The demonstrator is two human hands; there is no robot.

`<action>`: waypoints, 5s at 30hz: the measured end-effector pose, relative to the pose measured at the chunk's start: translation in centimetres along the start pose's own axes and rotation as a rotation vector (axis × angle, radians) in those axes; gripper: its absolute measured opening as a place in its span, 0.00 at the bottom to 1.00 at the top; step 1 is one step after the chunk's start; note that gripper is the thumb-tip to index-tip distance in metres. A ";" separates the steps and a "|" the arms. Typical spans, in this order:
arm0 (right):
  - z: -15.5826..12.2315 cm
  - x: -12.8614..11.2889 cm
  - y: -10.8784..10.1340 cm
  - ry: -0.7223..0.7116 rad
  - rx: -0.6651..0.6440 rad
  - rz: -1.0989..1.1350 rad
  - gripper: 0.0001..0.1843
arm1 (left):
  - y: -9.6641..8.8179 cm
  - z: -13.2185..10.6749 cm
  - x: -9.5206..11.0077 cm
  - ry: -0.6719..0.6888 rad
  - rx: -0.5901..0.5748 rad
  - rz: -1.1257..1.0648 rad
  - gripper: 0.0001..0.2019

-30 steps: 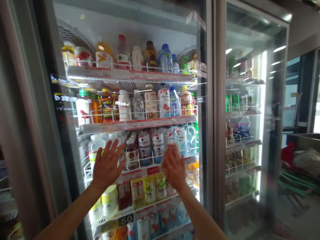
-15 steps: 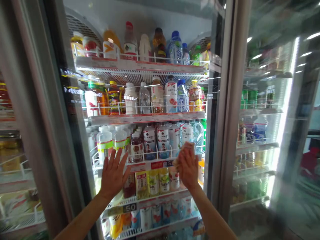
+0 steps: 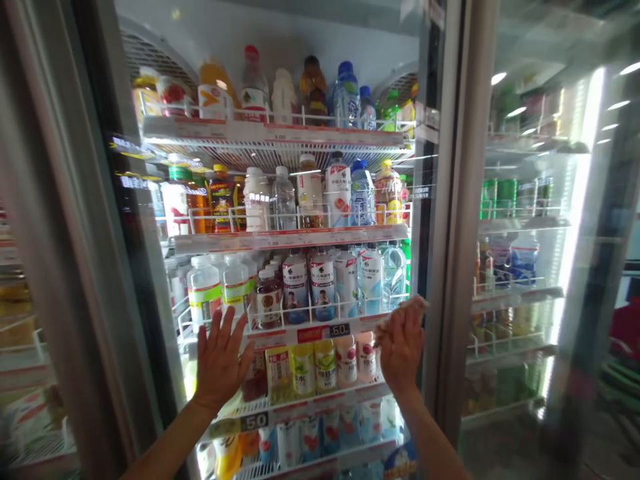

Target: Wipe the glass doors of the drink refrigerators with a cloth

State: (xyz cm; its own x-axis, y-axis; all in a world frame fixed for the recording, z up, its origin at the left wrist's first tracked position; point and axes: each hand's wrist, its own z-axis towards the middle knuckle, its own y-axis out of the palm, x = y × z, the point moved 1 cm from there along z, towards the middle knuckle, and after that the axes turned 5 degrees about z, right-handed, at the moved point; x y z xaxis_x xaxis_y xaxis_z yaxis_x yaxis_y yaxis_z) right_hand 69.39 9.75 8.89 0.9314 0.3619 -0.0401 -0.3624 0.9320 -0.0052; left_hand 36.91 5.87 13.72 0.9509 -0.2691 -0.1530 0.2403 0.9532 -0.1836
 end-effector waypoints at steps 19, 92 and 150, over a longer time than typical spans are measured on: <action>-1.4 -8.3 0.3 -0.208 -0.260 0.242 0.32 | -0.3 0.1 0.7 -0.031 0.001 0.004 0.31; 5.2 -6.3 1.8 -0.321 -0.221 0.186 0.32 | -2.0 1.4 -1.8 -0.073 -0.038 0.192 0.37; 11.8 -6.0 2.6 -0.377 -0.107 0.162 0.29 | -1.3 6.0 -2.1 -0.044 0.012 0.174 0.34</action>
State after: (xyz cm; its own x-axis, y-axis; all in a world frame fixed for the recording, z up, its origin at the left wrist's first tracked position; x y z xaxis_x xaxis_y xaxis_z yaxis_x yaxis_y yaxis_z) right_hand 63.26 10.23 20.91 0.8028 0.5036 0.3193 -0.4881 0.8625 -0.1333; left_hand 35.72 6.04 20.06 0.9859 -0.0935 -0.1388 0.0730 0.9866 -0.1460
